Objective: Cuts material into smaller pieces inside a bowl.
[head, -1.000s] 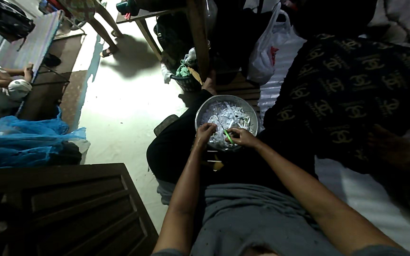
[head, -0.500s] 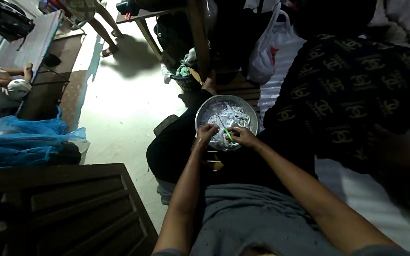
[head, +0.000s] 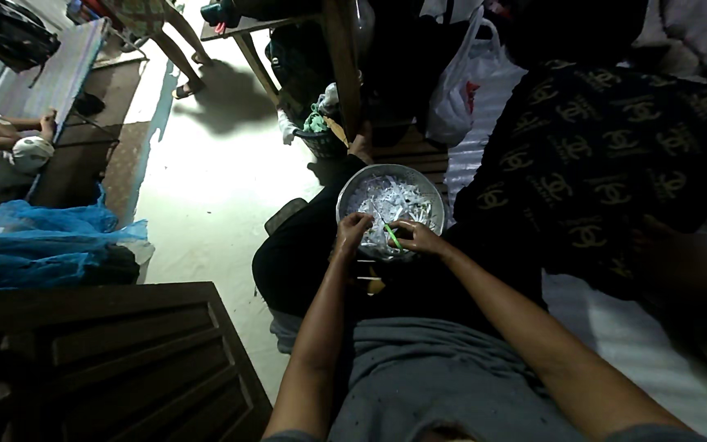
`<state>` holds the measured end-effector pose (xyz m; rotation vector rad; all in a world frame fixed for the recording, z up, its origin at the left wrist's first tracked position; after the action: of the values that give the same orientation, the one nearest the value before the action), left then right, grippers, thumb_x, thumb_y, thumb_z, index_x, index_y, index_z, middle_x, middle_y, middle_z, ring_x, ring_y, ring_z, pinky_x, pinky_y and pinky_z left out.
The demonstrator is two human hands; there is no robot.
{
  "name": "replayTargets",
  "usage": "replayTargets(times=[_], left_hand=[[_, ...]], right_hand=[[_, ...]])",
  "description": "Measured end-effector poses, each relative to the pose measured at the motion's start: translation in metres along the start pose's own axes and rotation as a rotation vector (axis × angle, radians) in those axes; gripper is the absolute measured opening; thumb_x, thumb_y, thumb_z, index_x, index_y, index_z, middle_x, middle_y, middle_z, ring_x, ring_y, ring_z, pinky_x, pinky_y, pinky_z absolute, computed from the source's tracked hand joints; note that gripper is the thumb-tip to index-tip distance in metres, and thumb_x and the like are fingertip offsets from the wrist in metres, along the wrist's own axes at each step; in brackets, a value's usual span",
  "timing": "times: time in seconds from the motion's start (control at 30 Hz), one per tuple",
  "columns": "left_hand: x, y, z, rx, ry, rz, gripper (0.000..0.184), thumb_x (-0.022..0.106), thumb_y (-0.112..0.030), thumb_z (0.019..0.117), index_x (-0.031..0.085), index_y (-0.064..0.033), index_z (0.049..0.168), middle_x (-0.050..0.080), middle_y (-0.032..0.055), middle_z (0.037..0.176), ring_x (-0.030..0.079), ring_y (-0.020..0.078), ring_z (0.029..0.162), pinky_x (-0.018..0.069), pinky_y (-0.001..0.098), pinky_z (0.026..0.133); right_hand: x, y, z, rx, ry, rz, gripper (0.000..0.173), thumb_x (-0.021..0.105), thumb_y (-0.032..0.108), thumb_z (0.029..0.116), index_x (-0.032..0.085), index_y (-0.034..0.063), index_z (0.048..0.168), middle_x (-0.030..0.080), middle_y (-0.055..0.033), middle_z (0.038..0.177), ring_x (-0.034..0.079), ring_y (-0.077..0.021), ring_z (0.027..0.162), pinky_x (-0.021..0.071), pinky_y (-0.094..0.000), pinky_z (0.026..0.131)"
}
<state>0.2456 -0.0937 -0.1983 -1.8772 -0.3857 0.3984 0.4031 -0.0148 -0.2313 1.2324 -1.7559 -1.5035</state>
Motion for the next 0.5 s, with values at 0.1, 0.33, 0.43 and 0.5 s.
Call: replayTargets(times=[0.1, 0.33, 0.43, 0.5], left_hand=[[0.0005, 0.0025, 0.0004, 0.002, 0.034, 0.031, 0.015, 0.060, -0.014, 0.1018, 0.066, -0.0008, 0.103, 0.064, 0.0034, 0.087, 0.059, 0.0070, 0.073, 0.0533, 0.0274, 0.073], [0.0034, 0.0012, -0.0001, -0.014, 0.042, 0.037, 0.013, 0.061, -0.012, 0.1013, 0.066, -0.0008, 0.102, 0.064, 0.0023, 0.085, 0.058, 0.0055, 0.071, 0.0515, 0.0247, 0.070], [0.0020, 0.0007, -0.0013, -0.012, 0.038, 0.030, 0.015, 0.059, -0.014, 0.1019, 0.066, 0.0000, 0.104, 0.064, 0.0044, 0.088, 0.059, 0.0090, 0.076, 0.0525, 0.0291, 0.076], [0.0010, 0.0013, -0.0011, -0.013, 0.024, 0.020, 0.015, 0.060, -0.014, 0.1018, 0.066, -0.0009, 0.103, 0.064, 0.0040, 0.089, 0.059, 0.0084, 0.076, 0.0529, 0.0293, 0.076]], right_hand=[[-0.0009, -0.0003, -0.0003, 0.024, -0.020, 0.010, 0.046, 0.074, 0.022, 0.0926, 0.061, -0.0009, 0.130, 0.070, -0.0140, 0.101, 0.065, -0.0151, 0.083, 0.0552, -0.0364, 0.084], [-0.0027, 0.0032, -0.0005, -0.004, -0.074, 0.010, 0.034, 0.070, 0.011, 0.0955, 0.063, -0.0042, 0.125, 0.070, -0.0141, 0.094, 0.067, -0.0147, 0.076, 0.0578, -0.0330, 0.078], [-0.0050, 0.0063, -0.0014, -0.024, -0.112, 0.026, 0.031, 0.068, 0.005, 0.0954, 0.063, -0.0060, 0.124, 0.069, -0.0174, 0.102, 0.068, -0.0179, 0.079, 0.0594, -0.0352, 0.079], [-0.0053, 0.0046, -0.0011, -0.012, -0.100, 0.022, 0.033, 0.070, 0.007, 0.0947, 0.062, -0.0052, 0.124, 0.069, -0.0171, 0.102, 0.068, -0.0178, 0.079, 0.0591, -0.0355, 0.079]])
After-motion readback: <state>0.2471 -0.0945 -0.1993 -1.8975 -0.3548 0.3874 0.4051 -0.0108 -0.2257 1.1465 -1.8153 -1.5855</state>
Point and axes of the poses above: each hand's wrist, its own z-axis towards the middle knuckle, its own x-axis out of the palm, y = z × x, the point moved 6 cm from there along z, towards the middle knuckle
